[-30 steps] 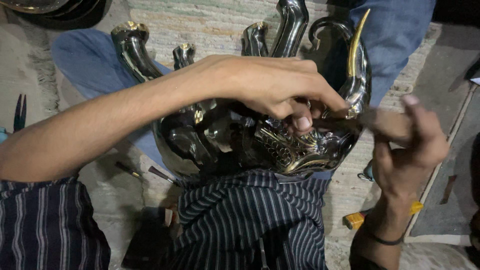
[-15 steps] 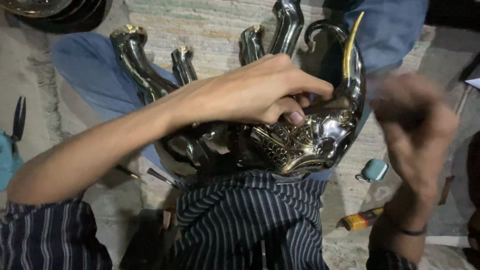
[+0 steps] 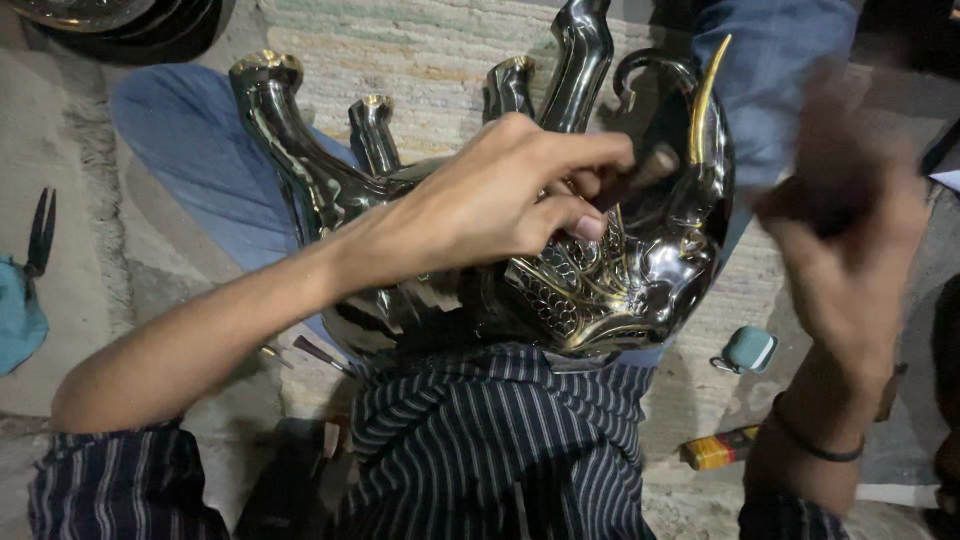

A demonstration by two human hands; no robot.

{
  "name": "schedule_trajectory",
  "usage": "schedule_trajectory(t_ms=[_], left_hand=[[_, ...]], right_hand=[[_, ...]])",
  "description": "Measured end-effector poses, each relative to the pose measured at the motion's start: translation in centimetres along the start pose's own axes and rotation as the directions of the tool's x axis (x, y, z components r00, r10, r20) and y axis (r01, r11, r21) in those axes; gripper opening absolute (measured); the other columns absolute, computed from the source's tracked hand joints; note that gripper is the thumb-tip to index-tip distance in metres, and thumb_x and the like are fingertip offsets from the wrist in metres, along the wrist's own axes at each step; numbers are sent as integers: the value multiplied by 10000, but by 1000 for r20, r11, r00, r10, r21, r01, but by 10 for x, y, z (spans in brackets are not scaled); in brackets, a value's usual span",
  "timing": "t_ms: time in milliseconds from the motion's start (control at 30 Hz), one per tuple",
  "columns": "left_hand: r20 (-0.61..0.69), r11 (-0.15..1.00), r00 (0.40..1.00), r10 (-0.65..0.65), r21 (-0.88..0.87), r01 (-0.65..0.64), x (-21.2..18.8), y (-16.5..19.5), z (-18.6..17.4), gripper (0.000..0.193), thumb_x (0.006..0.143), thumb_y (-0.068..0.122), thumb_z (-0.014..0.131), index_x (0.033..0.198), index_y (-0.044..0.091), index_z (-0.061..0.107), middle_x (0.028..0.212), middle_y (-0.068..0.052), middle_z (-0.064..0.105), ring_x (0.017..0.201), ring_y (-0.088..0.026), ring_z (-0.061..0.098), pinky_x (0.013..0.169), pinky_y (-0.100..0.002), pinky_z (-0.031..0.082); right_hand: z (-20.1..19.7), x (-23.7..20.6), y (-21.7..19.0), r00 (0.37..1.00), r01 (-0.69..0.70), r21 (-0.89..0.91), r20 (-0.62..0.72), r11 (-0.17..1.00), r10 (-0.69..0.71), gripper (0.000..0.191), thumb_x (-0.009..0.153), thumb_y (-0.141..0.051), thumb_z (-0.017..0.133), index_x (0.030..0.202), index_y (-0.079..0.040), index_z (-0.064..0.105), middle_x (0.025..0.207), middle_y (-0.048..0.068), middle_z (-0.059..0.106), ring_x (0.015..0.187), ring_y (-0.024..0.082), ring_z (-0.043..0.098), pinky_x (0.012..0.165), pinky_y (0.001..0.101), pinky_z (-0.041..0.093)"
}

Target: The person holds a polished metal elephant figurine on their lap and uses a chisel and hammer to carve or refine details on its surface. They repeatedly reposition the chisel and strike it with the hammer while rotating the figurine to access different areas.

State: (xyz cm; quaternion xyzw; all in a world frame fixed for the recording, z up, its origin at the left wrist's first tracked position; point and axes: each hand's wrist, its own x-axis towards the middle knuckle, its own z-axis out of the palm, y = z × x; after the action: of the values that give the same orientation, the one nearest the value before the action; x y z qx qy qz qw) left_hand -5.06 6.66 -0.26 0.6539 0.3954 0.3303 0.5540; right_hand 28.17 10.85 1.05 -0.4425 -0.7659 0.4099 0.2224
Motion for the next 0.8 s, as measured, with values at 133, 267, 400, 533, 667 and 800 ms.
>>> schedule_trajectory(t_ms=[133, 267, 400, 533, 667, 800], left_hand=[[-38, 990, 990, -136, 22, 137, -6, 5, 1, 292, 972, 21, 602, 1264, 7, 622, 975, -173, 798, 815, -207, 833, 565, -275, 630], [-136, 998, 989, 58, 23, -55, -11, 3, 3, 315, 1010, -17, 617, 1321, -53, 587, 1002, -216, 790, 965, -235, 834, 747, -262, 694], [-142, 998, 989, 39, 58, -31, -12, -1, 6, 369, 973, -63, 558, 1342, -66, 565, 1011, -265, 761, 923, -248, 823, 645, -255, 651], [-132, 999, 991, 23, 25, -20, -15, -1, 8, 354, 970, -80, 517, 1319, -61, 578, 1041, -250, 772, 932, -240, 829, 616, -230, 645], [-141, 998, 989, 54, 36, -49, -13, 0, 9, 338, 981, -71, 527, 1316, -59, 573, 1040, -244, 765, 936, -246, 818, 601, -226, 625], [-90, 995, 995, -52, 76, 58, -8, 0, 7, 332, 969, -65, 541, 1291, -7, 600, 986, -201, 793, 774, -208, 830, 536, -259, 592]], right_hand=[[2, 9, 4, 994, 16, 58, -112, 998, -9, 670, 1086, 65, 699, 1614, -55, 303, 1272, 196, 570, 855, 199, 645, 717, 289, 574], [-5, 17, -1, 997, -25, -66, -73, 997, 20, 642, 1038, 58, 708, 1559, -44, 347, 1227, 215, 594, 840, 226, 660, 700, 314, 573], [-10, 21, -8, 998, 55, -141, 16, 989, -53, 605, 992, 53, 724, 1502, -23, 408, 1203, 221, 620, 869, 247, 676, 722, 332, 582], [-5, 29, -20, 993, -10, 50, -120, 999, 16, 571, 947, 48, 740, 1446, -3, 469, 1179, 226, 646, 898, 267, 693, 744, 351, 590], [-7, 41, -43, 997, 73, -175, 33, 982, -69, 540, 901, 43, 756, 1390, 18, 529, 1155, 232, 672, 928, 287, 710, 766, 369, 599], [-10, 51, -60, 948, 222, -554, 314, 803, -45, 512, 855, 37, 773, 1334, 39, 590, 1131, 237, 698, 957, 307, 726, 788, 387, 607]])
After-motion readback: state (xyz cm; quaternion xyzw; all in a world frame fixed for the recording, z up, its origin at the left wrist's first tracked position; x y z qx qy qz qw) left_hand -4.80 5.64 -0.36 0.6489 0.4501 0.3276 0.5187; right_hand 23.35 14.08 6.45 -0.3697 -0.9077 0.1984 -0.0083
